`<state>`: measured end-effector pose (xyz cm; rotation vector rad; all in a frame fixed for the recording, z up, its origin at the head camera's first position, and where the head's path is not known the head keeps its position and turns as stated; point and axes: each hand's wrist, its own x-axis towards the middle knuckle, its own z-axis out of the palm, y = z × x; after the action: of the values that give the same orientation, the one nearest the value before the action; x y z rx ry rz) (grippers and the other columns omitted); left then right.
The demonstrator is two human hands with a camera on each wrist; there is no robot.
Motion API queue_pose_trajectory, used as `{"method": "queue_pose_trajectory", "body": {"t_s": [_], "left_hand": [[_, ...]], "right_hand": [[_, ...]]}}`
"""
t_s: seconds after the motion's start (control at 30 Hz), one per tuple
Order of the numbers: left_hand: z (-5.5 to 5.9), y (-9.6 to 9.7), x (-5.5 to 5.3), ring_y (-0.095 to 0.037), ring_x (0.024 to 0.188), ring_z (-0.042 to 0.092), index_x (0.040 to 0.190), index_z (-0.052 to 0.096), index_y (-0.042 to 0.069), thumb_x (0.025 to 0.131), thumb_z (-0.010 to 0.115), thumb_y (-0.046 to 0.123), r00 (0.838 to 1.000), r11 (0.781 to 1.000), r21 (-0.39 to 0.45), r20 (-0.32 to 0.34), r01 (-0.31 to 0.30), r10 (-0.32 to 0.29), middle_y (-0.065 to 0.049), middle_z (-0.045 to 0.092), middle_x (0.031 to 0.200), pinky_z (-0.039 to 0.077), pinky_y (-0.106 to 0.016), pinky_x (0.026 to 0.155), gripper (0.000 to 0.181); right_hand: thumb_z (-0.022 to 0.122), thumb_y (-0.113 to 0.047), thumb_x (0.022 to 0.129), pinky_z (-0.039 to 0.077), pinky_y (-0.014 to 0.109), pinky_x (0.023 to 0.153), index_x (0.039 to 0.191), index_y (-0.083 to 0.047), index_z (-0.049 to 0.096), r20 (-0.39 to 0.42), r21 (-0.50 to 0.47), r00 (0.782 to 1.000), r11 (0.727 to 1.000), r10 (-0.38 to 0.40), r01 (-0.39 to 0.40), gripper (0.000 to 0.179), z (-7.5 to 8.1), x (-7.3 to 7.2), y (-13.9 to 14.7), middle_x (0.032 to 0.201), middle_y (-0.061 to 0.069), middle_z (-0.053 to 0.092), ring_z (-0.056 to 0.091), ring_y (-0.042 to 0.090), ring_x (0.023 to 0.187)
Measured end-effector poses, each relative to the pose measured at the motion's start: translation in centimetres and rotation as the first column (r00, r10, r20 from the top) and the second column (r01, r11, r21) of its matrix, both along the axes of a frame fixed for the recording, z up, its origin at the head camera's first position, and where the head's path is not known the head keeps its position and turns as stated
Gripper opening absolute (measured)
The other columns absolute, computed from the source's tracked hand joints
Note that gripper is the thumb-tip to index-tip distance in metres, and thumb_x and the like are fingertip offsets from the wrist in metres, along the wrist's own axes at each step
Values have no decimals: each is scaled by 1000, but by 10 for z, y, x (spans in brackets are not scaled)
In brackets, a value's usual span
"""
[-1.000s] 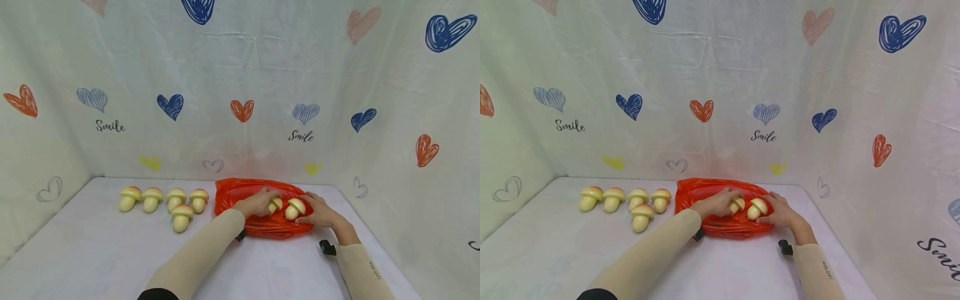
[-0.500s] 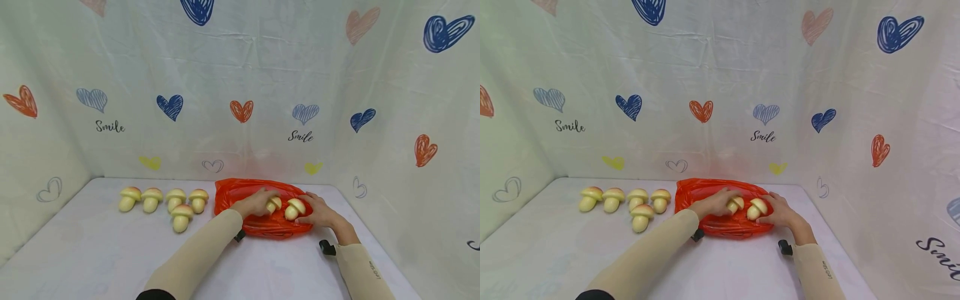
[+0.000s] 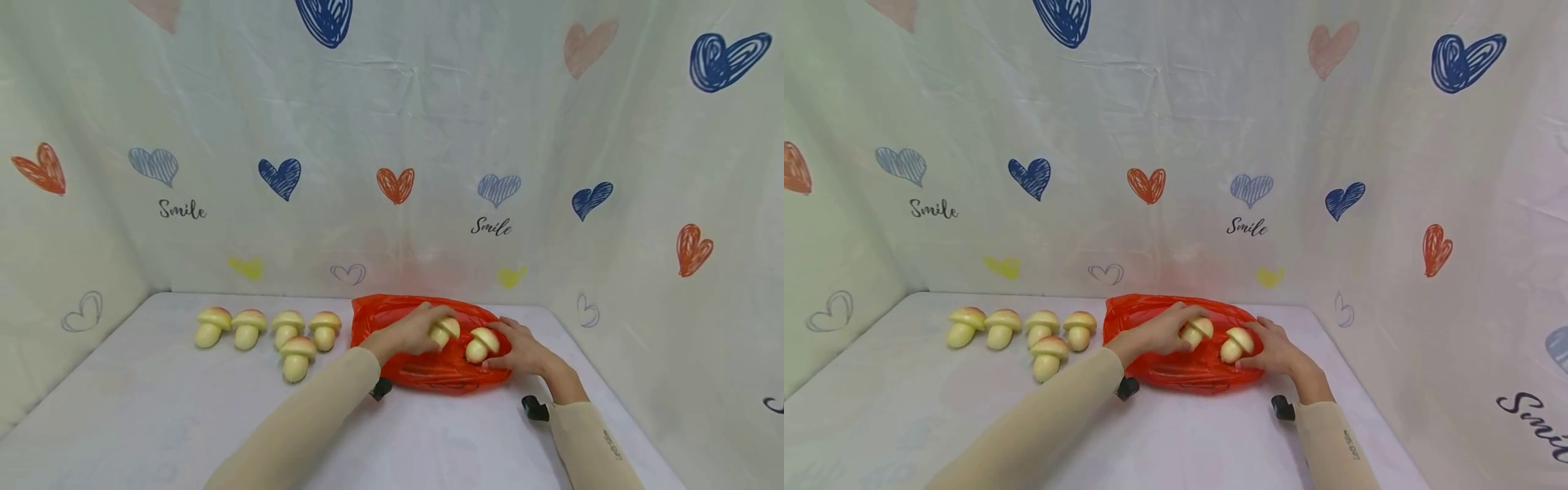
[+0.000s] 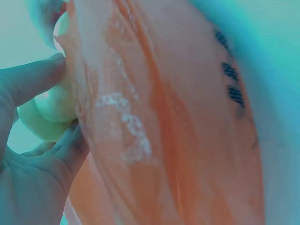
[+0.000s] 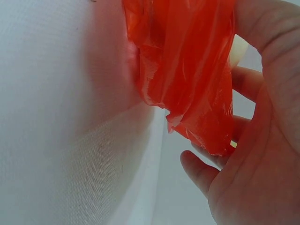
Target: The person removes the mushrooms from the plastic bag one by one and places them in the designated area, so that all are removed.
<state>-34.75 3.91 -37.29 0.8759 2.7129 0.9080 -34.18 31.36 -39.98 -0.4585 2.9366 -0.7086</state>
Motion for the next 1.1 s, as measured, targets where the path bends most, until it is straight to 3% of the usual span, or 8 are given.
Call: {"method": "queue_pose_trajectory", "body": {"t_s": [0.37,0.77,1.1], "left_hand": [[4,-15,27,-12,103,48,136,41,44,86,71,15,998,998,41,-54,38,-36,3,42,125,47,-31,86,65],[7,-48,54,-14,105,49,140,44,29,85,69,10,987,994,98,-155,45,-30,-3,42,130,46,-29,87,64],[9,-78,75,-14,112,47,140,45,27,85,70,13,970,987,155,-243,47,-8,1,42,129,47,-31,90,62]], "right_hand": [[80,-44,72,32,70,94,141,-11,42,8,6,1000,1000,-11,11,86,-5,4,5,150,24,21,21,47,132],[81,-43,71,32,70,94,141,-10,43,-2,-10,1000,1000,-2,2,86,-7,3,3,150,23,21,21,47,132],[82,-45,69,31,68,97,140,-11,45,-16,-26,1000,1000,4,-4,86,-3,2,-2,149,23,24,21,45,133]]}}
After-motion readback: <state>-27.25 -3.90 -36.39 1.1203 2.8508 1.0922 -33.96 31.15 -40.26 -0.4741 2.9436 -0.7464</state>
